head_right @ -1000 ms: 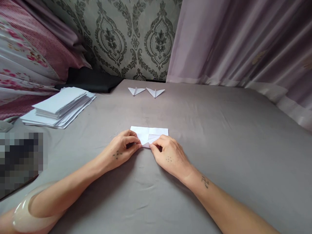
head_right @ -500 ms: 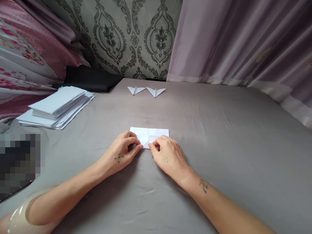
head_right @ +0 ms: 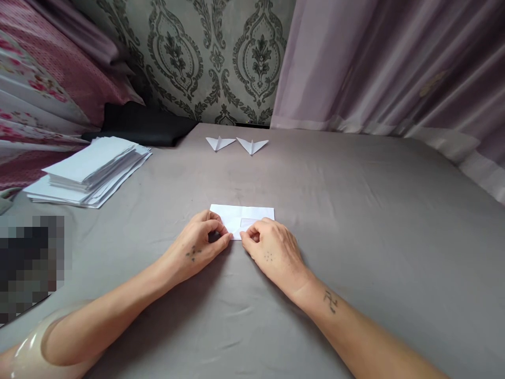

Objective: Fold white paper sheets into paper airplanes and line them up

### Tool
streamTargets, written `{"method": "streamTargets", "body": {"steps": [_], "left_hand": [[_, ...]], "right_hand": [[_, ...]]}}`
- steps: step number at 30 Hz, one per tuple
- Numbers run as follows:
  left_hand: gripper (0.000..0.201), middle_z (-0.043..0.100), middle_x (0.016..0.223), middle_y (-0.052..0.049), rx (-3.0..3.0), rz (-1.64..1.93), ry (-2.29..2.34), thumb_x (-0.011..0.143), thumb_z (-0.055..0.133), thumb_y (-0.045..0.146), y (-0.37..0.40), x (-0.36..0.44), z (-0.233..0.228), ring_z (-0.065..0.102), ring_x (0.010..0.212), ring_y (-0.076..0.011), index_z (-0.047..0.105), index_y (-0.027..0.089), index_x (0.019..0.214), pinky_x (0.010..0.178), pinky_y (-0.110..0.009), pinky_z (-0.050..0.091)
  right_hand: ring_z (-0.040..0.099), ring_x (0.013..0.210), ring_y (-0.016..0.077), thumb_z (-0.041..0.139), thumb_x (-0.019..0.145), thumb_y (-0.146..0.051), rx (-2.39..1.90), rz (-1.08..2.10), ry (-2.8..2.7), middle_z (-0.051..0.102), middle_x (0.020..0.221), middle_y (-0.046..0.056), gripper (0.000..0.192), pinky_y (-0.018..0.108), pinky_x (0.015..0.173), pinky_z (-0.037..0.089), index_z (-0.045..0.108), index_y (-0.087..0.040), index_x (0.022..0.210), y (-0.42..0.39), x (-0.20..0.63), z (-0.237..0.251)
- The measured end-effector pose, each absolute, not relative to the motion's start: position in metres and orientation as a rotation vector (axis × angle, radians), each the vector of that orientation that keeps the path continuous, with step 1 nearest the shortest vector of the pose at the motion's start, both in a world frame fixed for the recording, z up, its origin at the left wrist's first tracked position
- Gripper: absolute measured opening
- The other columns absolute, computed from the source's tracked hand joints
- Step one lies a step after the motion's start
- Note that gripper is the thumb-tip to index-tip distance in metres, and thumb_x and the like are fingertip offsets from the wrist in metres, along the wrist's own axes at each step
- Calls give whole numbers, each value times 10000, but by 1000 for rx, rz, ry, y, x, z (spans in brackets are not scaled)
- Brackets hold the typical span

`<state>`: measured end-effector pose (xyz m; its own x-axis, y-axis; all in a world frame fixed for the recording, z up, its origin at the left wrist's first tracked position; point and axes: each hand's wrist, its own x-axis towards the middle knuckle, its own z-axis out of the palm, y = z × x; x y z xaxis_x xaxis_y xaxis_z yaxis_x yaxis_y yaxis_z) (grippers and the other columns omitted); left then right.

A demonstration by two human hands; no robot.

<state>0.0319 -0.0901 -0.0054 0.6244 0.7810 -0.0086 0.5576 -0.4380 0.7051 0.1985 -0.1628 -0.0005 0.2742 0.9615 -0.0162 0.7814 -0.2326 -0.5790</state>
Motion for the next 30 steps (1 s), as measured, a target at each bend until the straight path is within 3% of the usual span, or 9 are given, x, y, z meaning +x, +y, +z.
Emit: {"method": "streamTargets", "body": {"steps": [30], "left_hand": [[140, 564, 894, -60, 2153, 394, 1065, 794, 576, 263, -89, 36, 0, 534, 896, -219, 607, 181, 686, 768, -345, 450]], "right_hand": [[554, 636, 134, 559, 808, -335, -2081, 547, -1593, 651, 732, -4, 215, 256, 564, 364, 575, -210, 634, -163, 200, 3]]}}
